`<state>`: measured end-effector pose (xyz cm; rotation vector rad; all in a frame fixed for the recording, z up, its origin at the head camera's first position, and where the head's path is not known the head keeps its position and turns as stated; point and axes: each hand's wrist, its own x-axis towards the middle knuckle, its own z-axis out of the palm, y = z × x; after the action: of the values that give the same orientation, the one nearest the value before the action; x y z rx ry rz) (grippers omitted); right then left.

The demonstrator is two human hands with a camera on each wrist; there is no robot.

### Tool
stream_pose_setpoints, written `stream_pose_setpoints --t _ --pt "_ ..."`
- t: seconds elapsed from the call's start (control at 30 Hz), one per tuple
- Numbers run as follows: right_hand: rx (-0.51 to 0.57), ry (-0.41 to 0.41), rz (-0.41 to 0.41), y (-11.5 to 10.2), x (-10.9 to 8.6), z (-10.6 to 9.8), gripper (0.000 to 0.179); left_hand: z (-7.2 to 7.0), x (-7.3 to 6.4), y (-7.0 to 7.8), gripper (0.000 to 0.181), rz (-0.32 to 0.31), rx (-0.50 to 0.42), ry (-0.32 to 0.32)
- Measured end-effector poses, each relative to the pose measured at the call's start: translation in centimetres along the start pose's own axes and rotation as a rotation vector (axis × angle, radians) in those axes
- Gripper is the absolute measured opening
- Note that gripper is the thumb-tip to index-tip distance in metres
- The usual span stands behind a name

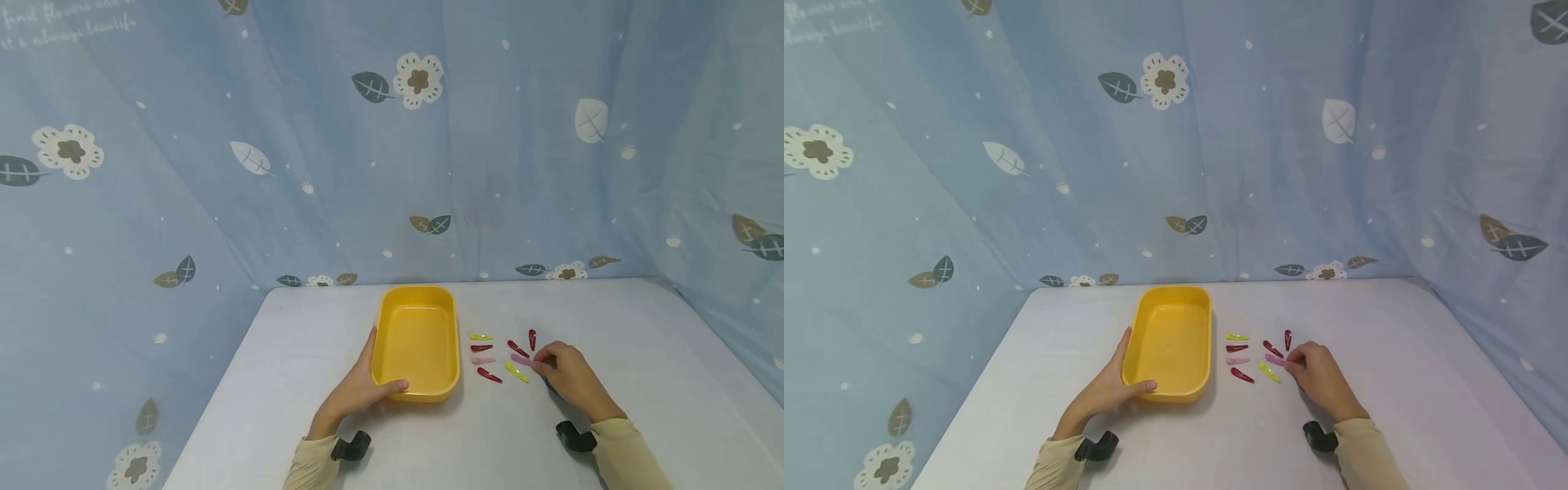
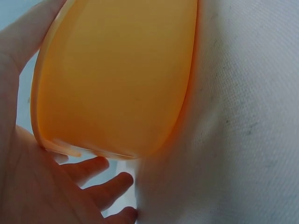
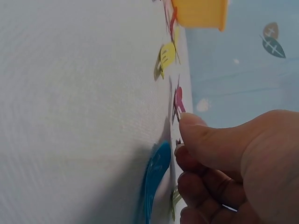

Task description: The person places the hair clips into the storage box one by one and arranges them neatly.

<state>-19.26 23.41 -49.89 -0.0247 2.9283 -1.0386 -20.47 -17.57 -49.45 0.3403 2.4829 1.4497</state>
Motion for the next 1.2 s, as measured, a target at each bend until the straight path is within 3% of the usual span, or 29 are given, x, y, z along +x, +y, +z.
stream_pose_setpoints --t 0.43,0.87,1.2 --pt "0.035 0.059 -0.06 -0.6 -0.3 -0.2 0.01 -0.2 0.2 -0.5 0.14 0.067 -0.03 -0.029" --pt "0.067 0.077 -0.116 -2.0 -0.8 -0.6 0.006 0.0 -0.3 -0.9 0.14 0.033 -0.022 -0.028" --pt "0.12 0.089 -0.186 -3.9 -0.7 -0.7 0.004 -0.1 -0.5 -1.3 0.138 0.057 -0.01 -0.023"
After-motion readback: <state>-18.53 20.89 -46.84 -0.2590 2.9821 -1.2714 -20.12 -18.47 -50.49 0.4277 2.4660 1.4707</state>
